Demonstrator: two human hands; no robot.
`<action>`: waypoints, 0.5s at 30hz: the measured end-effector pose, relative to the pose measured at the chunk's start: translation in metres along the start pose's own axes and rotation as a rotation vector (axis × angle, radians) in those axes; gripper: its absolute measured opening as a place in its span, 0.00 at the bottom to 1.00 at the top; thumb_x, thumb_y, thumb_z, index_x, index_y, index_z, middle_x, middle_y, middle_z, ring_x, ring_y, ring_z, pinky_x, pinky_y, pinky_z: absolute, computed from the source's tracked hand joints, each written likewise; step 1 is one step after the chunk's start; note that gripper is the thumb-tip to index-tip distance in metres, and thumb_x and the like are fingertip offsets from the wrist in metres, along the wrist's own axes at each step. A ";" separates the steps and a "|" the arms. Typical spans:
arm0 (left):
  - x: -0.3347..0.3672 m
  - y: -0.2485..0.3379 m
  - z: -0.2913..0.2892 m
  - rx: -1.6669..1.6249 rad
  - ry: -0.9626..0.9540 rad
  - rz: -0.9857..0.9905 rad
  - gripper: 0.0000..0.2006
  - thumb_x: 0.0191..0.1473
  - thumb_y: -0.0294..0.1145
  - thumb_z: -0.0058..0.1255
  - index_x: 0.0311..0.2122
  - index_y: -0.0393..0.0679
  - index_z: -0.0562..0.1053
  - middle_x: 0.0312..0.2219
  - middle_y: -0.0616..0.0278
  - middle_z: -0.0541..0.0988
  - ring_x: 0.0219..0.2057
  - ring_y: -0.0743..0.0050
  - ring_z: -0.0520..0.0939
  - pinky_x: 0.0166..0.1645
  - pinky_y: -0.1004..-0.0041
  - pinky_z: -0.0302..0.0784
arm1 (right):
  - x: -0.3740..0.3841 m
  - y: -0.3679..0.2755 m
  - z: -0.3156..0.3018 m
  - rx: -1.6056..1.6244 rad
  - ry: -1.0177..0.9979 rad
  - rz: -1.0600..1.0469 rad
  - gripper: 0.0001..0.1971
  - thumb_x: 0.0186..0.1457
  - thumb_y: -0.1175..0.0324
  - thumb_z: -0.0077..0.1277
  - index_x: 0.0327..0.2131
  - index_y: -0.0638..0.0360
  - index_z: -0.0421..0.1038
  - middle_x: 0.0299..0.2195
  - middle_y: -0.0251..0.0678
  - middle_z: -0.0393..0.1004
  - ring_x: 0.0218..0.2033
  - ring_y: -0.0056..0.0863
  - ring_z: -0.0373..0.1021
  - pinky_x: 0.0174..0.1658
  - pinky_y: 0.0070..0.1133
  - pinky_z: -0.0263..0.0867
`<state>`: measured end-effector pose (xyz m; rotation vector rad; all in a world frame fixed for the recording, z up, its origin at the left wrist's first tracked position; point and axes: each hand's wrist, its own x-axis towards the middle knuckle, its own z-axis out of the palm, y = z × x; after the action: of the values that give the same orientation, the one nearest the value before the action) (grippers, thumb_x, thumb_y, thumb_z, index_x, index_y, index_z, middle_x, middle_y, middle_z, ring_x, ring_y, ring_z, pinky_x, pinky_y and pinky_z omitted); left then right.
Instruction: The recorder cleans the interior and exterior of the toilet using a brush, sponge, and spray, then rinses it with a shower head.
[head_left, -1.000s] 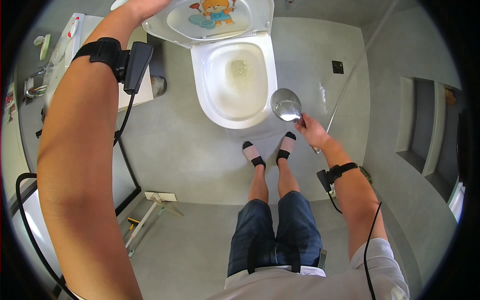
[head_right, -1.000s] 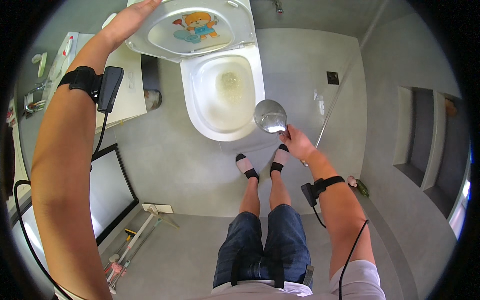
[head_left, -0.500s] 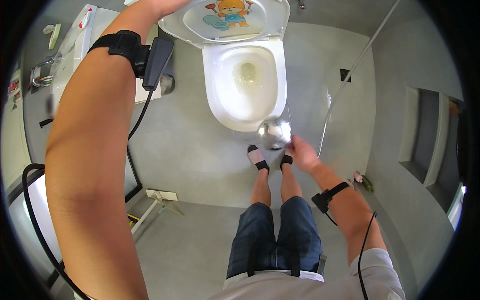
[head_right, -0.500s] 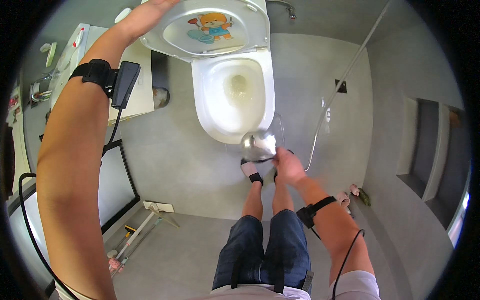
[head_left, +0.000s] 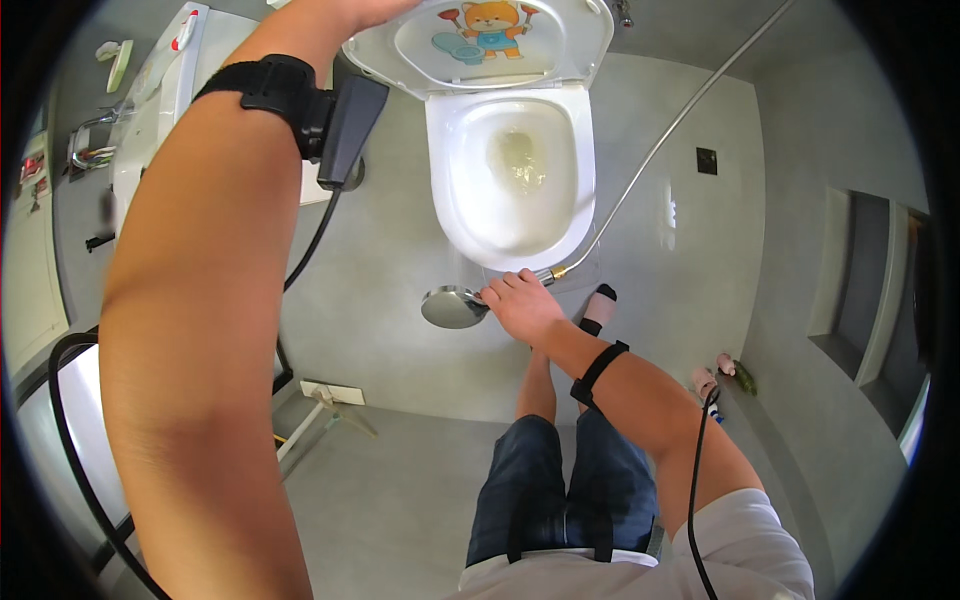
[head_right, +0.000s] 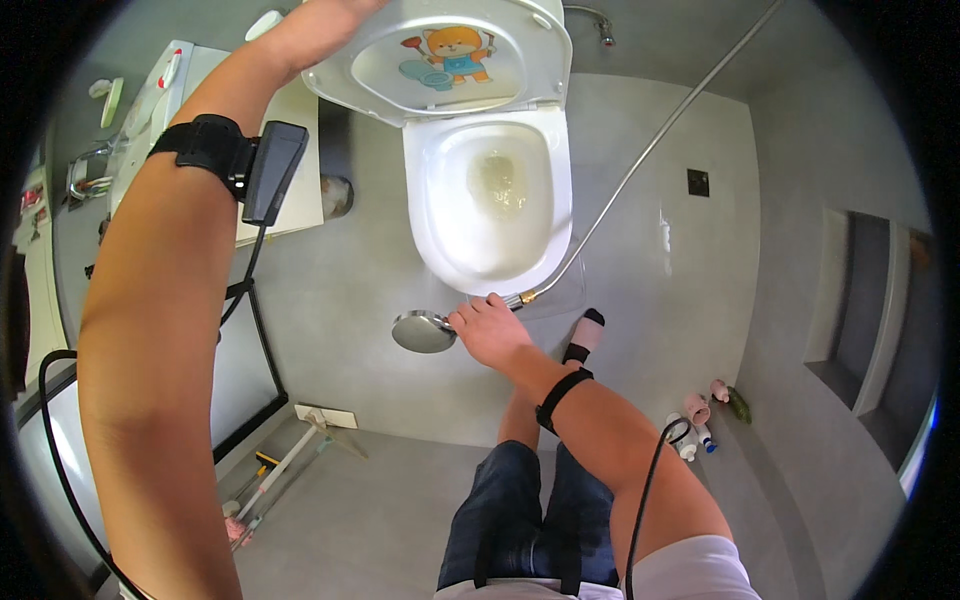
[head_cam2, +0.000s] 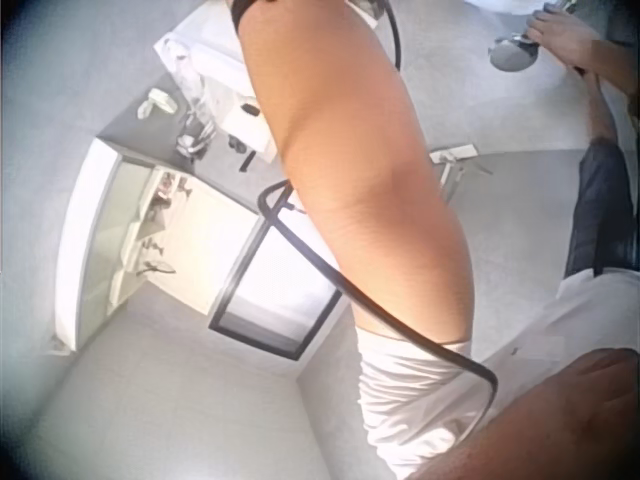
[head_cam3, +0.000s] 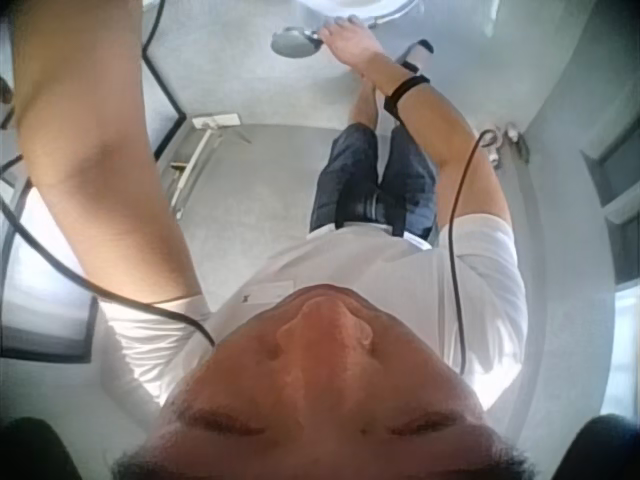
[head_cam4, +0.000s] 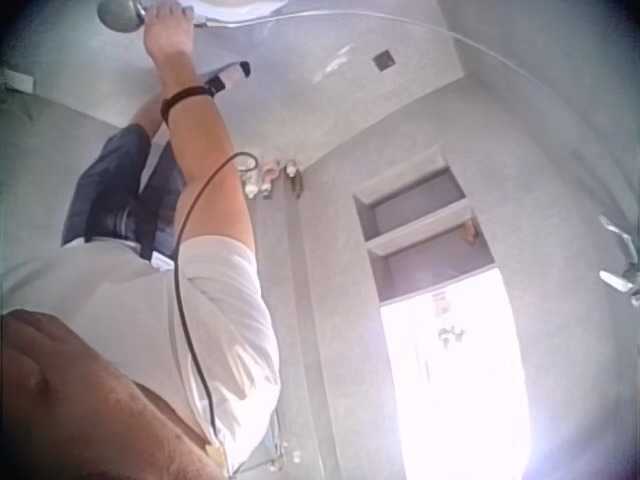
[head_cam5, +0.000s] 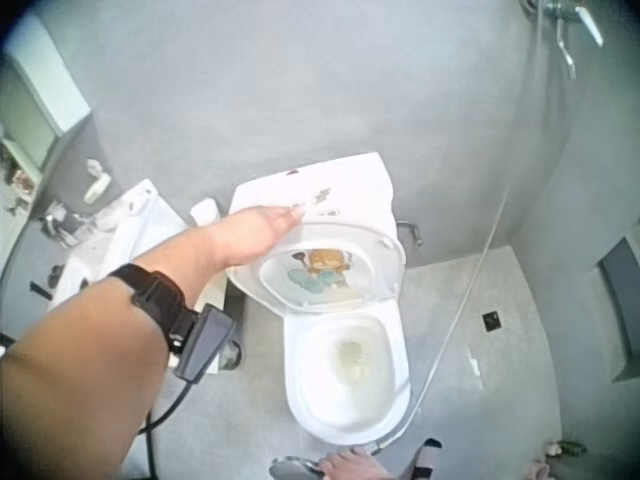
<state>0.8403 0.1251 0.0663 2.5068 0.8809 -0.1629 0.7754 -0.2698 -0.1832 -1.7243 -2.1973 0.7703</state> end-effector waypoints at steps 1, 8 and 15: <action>0.002 -0.001 0.001 0.014 0.000 0.015 0.30 0.70 0.53 0.31 0.59 0.36 0.70 0.57 0.41 0.74 0.60 0.47 0.72 0.67 0.65 0.62 | 0.009 0.001 -0.002 -0.005 0.003 -0.002 0.09 0.58 0.70 0.46 0.42 0.52 0.71 0.37 0.30 0.72 0.45 0.30 0.70 0.49 0.30 0.61; 0.015 -0.013 0.002 0.131 -0.049 0.084 0.28 0.70 0.49 0.30 0.61 0.36 0.69 0.58 0.41 0.73 0.62 0.47 0.70 0.67 0.64 0.61 | 0.074 0.017 -0.035 -0.116 0.169 0.102 0.07 0.57 0.70 0.47 0.39 0.52 0.70 0.36 0.31 0.72 0.43 0.30 0.69 0.46 0.29 0.61; 0.010 -0.021 0.003 0.184 0.058 0.277 0.29 0.70 0.51 0.30 0.62 0.38 0.68 0.58 0.41 0.72 0.61 0.46 0.70 0.68 0.64 0.61 | 0.118 0.022 -0.068 -0.124 0.273 0.236 0.08 0.57 0.70 0.48 0.40 0.53 0.70 0.37 0.31 0.72 0.42 0.31 0.70 0.46 0.31 0.62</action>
<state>0.8356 0.1433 0.0532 2.7866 0.5520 -0.0826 0.7955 -0.1363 -0.1539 -2.0390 -1.9186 0.4207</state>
